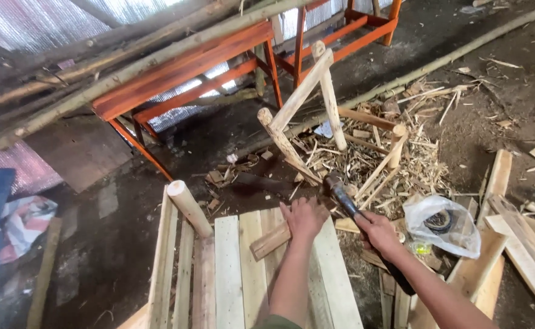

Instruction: The person assembles a wooden chair by hammering nails into wooden slats to attach them to the chair frame. They repeatedly pick up nails from a plastic bag and drive them into the wood using a hammer.

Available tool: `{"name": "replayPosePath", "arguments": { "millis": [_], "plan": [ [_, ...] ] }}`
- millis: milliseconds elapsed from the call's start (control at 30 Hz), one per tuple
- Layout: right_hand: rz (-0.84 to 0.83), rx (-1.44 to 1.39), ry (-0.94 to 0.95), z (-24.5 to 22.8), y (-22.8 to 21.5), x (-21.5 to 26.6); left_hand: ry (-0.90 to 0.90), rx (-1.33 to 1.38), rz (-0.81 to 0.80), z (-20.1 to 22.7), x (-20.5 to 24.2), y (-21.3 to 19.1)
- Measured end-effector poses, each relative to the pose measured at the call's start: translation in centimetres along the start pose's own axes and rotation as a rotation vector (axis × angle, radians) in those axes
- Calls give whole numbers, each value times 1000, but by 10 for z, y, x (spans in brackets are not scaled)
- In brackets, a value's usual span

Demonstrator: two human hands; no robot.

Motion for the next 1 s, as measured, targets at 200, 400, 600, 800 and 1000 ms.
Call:
{"name": "replayPosePath", "arguments": {
  "millis": [200,400,600,800,1000],
  "plan": [
    [54,-135,-63,-53,-4,40,17,17,-2,0,5,5],
    [-34,95,16,15,13,-9,10,-4,24,-8,-4,16],
    [54,-123,-24,-44,-13,70,24,-52,107,-2,-8,18],
    [217,63,21,74,-62,120,32,63,24,9,6,-3],
    [169,470,668,197,-109,151,217,57,166,29,29,-40]
  ]
}}
Point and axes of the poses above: each hand's wrist, its own x-axis away from the middle knuckle, its own y-axis out of the palm, z = x × y, the point moved 5 cm from there along -x, towards the middle knuckle, and after that the axes turned 5 degrees about -x, right-handed, at the moved point
